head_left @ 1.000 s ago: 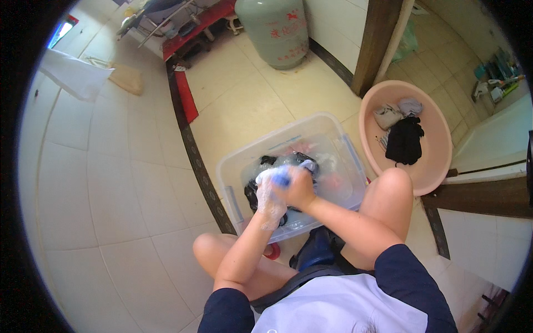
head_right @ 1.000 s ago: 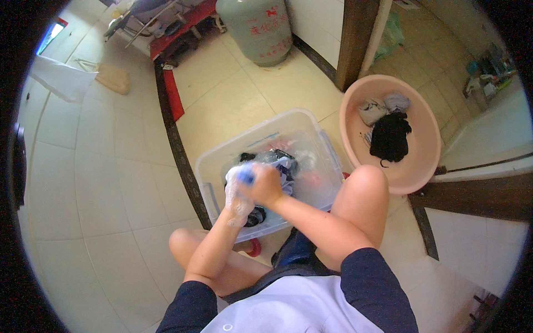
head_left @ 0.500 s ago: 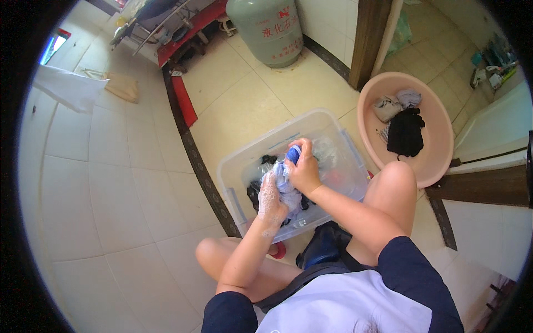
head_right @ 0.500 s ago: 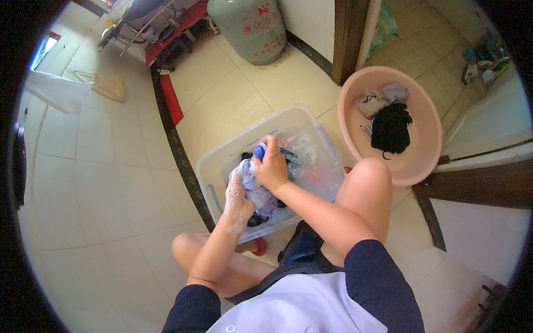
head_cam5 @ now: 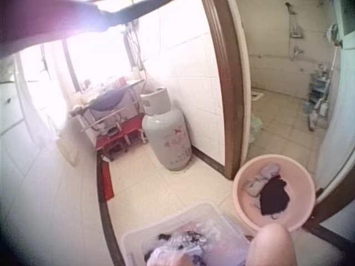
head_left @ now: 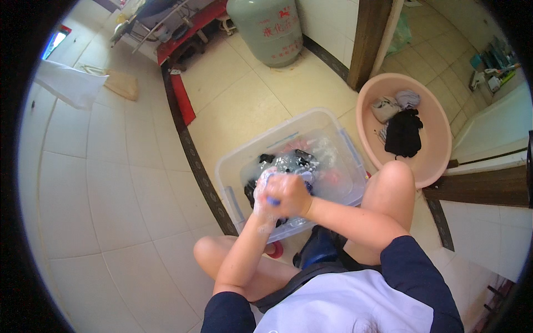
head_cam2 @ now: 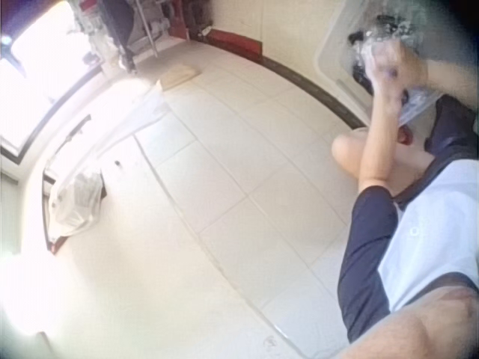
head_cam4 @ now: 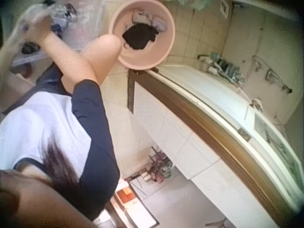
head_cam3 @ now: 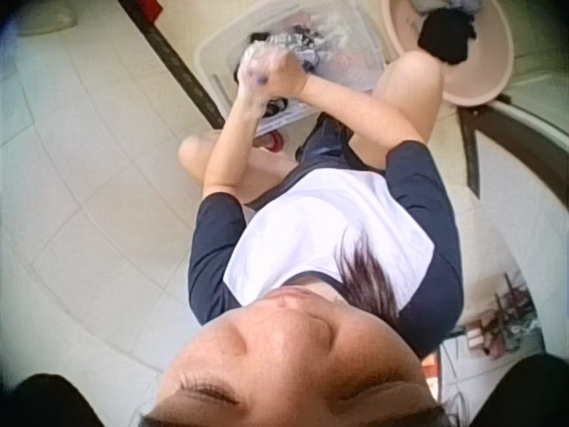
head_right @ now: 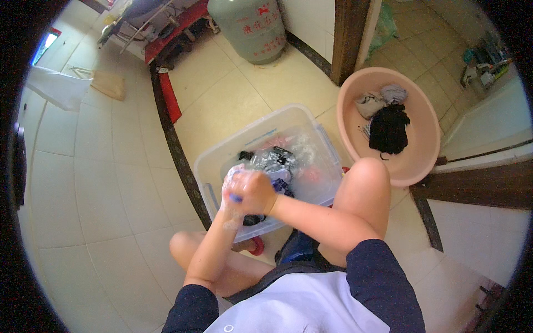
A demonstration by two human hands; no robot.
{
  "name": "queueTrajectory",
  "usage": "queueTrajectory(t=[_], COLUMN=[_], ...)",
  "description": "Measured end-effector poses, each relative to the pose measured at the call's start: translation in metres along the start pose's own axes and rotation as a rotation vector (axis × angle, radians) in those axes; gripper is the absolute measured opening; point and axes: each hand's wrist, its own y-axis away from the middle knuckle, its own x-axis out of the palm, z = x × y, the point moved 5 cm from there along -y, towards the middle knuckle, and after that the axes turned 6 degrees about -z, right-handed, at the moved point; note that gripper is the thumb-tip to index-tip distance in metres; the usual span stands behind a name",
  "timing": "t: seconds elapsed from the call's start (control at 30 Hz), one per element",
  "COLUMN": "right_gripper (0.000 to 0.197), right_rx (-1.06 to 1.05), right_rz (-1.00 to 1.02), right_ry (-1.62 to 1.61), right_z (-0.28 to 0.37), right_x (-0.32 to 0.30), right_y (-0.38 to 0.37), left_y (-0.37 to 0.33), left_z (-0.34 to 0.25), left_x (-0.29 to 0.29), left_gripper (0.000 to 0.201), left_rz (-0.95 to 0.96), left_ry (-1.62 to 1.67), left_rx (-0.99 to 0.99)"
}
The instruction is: The person sits on the floor and hand-washes clothes in a clear plastic tub filled with soapy water. They scrub a dark garment, wring it out, and place it into a pink basin. They then pick up a light blue garment, apply liquid detergent from a green bottle, and scrub it thoroughly before wringing it out.
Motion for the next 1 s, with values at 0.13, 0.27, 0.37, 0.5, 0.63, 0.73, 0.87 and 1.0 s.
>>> queueTrajectory(t=[0.13,0.27,0.37,0.5,0.63,0.73,0.87,1.0], right_gripper=[0.019,0.027,0.030,0.040,0.049,0.053,0.044,0.040], right_rx=[0.086,0.702,0.843,0.954,0.862,0.727,0.874,1.029], right_rz=[-0.036,-0.098,-0.196,-0.145,0.012,0.263,0.505,0.479], right_ry=[-0.037,0.068,-0.253,-0.569,-0.469,-0.493,-0.659,-0.579], right_z=[-0.007,-0.077,-0.094,-0.078,-0.070,-0.075,-0.084,-0.086], right_x=[0.000,-0.008,-0.003,0.007,-0.002,-0.001,0.010,0.010], right_y=[0.009,0.011,0.012,0.012,0.002,0.002,0.022,0.033], left_y=[-0.004,-0.008,-0.005,0.004,0.000,-0.003,-0.004,-0.008], left_z=[0.004,-0.010,-0.020,-0.015,-0.025,-0.041,-0.067,-0.066], left_x=[0.005,0.008,0.010,0.016,0.011,0.004,-0.001,-0.015], left_gripper=[0.028,0.031,0.039,0.050,0.041,0.033,0.026,0.019], left_rz=[-0.047,-0.068,-0.036,0.160,0.132,0.052,0.091,-0.037], left_ry=[0.129,-0.065,-0.301,-0.490,-0.778,-0.665,-0.305,0.119], left_rx=[-0.300,-0.291,-0.231,-0.366,-0.276,-0.215,-0.001,-0.102])
